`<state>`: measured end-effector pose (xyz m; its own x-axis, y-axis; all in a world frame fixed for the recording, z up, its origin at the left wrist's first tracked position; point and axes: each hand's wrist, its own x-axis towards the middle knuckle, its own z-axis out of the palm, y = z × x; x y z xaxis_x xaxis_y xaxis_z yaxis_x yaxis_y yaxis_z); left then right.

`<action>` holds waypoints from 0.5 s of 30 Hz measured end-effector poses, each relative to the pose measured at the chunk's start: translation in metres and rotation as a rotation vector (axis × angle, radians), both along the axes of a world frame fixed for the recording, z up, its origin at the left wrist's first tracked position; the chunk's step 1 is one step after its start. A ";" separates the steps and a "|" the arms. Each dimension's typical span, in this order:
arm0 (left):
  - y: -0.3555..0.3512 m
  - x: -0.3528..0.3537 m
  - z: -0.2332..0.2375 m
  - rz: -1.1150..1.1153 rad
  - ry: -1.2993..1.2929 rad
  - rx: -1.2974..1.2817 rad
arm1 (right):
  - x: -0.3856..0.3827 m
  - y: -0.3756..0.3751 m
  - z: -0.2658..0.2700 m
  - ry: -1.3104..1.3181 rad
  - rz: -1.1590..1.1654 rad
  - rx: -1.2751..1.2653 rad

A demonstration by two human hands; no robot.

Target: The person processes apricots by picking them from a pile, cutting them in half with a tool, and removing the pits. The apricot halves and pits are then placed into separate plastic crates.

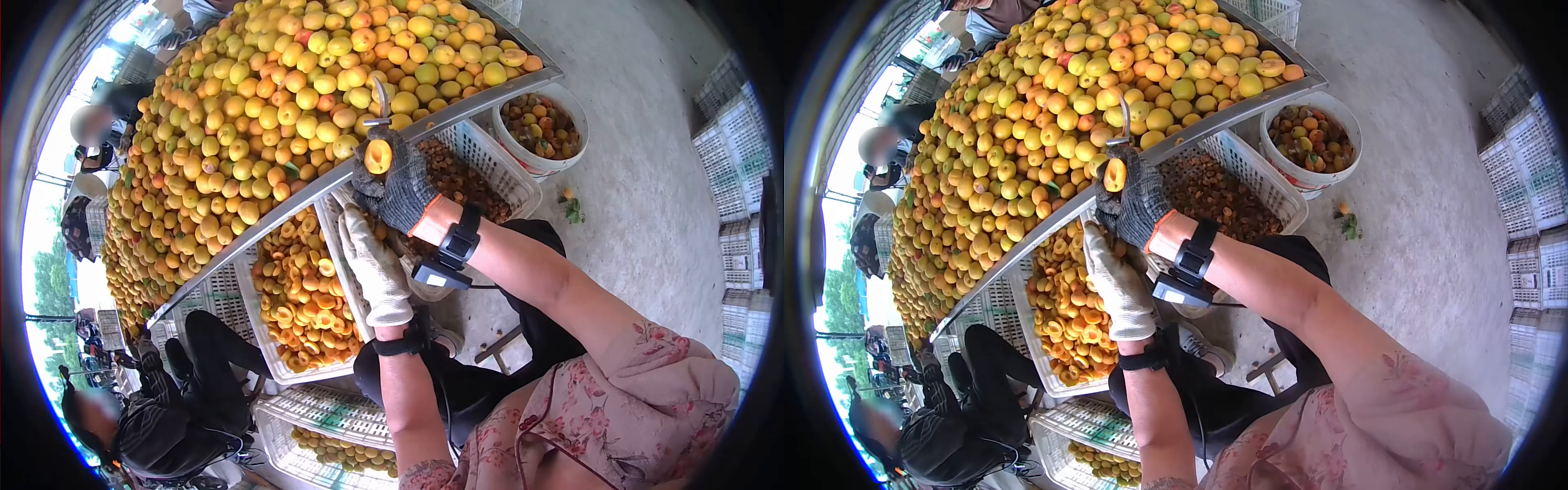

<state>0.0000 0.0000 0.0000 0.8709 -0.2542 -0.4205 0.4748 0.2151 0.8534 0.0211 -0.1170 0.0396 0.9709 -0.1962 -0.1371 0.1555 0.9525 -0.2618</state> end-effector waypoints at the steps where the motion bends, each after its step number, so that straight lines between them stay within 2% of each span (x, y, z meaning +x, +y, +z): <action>1: 0.000 0.005 -0.009 0.005 -0.555 0.324 | -0.002 0.002 0.009 0.132 -0.037 0.039; 2: 0.003 0.007 -0.016 0.011 -1.107 0.648 | -0.003 0.003 0.013 0.266 -0.072 0.079; 3: -0.006 0.004 -0.006 0.018 -1.116 0.639 | -0.007 -0.006 0.013 0.256 -0.074 0.069; 5: -0.014 -0.001 0.026 -0.018 -0.234 0.101 | -0.012 -0.016 0.005 0.070 0.025 0.124; 7: -0.018 -0.010 0.036 -0.058 -0.205 0.120 | -0.015 -0.026 0.007 0.029 0.047 0.153; 9: -0.020 -0.009 0.042 0.027 -0.320 0.228 | -0.014 -0.039 0.003 -0.013 0.124 0.008; 13: -0.019 -0.013 0.057 0.124 -0.491 0.018 | -0.022 -0.044 -0.001 0.015 0.224 -0.250; 14: -0.020 -0.016 0.060 0.066 -0.571 0.016 | -0.019 -0.039 -0.003 0.145 0.130 -0.262; 15: -0.022 -0.019 0.061 0.007 -0.648 0.015 | -0.017 -0.035 -0.005 0.148 0.136 -0.263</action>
<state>-0.0189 -0.0222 0.0612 0.9509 -0.2461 0.1876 -0.1389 0.2023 0.9694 0.0040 -0.1517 0.0344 0.9640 -0.1138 -0.2403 -0.0263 0.8587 -0.5118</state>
